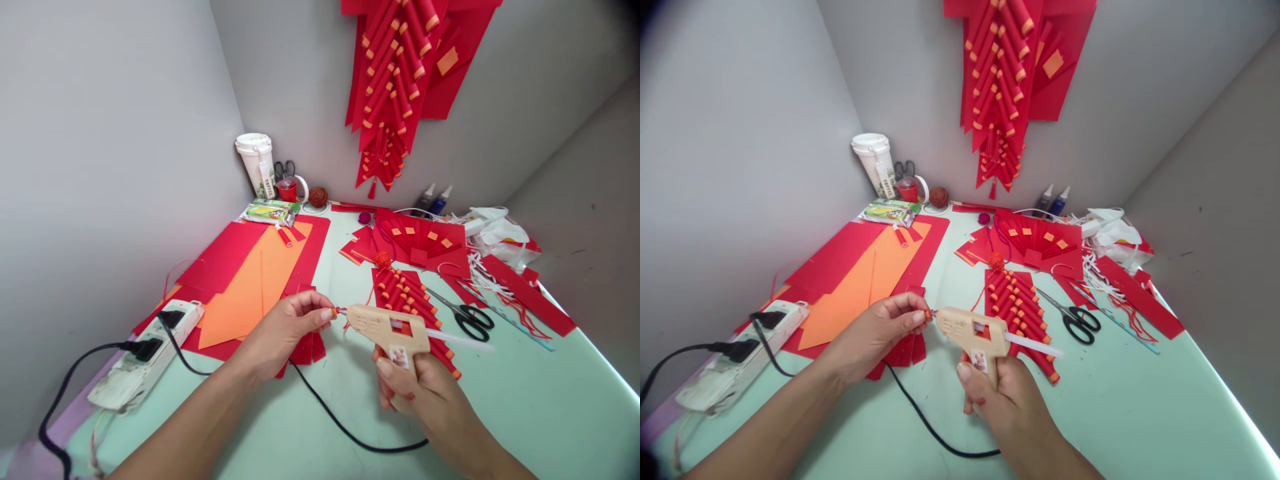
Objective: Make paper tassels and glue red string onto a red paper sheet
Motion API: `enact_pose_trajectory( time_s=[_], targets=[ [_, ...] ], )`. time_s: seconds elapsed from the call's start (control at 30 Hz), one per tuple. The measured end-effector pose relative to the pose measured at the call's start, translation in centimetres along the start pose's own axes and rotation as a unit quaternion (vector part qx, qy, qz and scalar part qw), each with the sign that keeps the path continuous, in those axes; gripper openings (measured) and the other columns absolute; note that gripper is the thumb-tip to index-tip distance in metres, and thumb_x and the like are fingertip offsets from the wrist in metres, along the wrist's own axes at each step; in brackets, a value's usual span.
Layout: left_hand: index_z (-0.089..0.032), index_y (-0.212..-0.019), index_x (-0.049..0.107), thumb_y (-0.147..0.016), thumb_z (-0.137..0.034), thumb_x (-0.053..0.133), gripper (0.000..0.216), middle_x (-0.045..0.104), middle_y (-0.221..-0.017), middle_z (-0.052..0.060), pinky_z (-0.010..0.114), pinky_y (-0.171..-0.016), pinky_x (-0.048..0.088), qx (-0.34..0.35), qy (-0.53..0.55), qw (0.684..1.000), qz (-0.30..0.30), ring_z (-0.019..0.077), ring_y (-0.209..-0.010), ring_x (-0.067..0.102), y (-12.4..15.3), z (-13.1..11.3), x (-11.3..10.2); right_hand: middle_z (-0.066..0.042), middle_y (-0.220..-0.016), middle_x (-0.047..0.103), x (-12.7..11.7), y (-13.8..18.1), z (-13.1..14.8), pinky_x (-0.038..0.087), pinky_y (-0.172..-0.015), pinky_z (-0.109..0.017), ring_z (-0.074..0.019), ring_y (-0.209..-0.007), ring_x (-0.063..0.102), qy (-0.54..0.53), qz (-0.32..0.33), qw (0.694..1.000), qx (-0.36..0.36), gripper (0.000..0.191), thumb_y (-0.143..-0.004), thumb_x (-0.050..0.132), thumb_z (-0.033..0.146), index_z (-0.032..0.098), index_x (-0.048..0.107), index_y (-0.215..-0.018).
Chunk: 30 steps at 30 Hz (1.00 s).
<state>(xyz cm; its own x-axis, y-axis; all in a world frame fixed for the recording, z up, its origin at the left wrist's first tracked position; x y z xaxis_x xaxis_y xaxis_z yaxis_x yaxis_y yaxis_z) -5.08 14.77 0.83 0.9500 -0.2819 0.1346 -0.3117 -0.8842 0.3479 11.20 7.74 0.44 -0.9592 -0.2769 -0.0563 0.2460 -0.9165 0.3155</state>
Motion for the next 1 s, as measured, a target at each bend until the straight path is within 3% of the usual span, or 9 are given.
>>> enact_pose_trajectory(
  time_s=[1.0],
  targets=[
    [-0.018,-0.085,0.064,-0.079,-0.038,0.073,0.023,0.063,-0.081,0.000,0.024,-0.066,0.038,-0.004,-0.012,1.000,0.008,0.0122,-0.072,0.051,-0.08,0.20,-0.14,-0.001,-0.061,0.048,0.04,-0.05,-0.12,0.037,-0.058,-0.027,-0.0145,-0.060,0.044,-0.012,0.016,1.000,-0.009,0.049,-0.090,0.050,0.057,0.018,0.053,-0.060]
  ],
)
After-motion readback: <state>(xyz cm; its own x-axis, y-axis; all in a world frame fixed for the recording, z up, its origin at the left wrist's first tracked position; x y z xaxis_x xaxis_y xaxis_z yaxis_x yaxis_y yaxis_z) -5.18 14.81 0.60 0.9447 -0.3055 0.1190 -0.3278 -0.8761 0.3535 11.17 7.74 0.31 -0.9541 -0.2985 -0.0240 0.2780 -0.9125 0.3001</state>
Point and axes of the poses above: each hand's wrist, its own y-axis away from the middle knuckle, its own x-axis out of the palm, z = x × y, the point moved 9 cm from there along -y, towards the middle knuckle
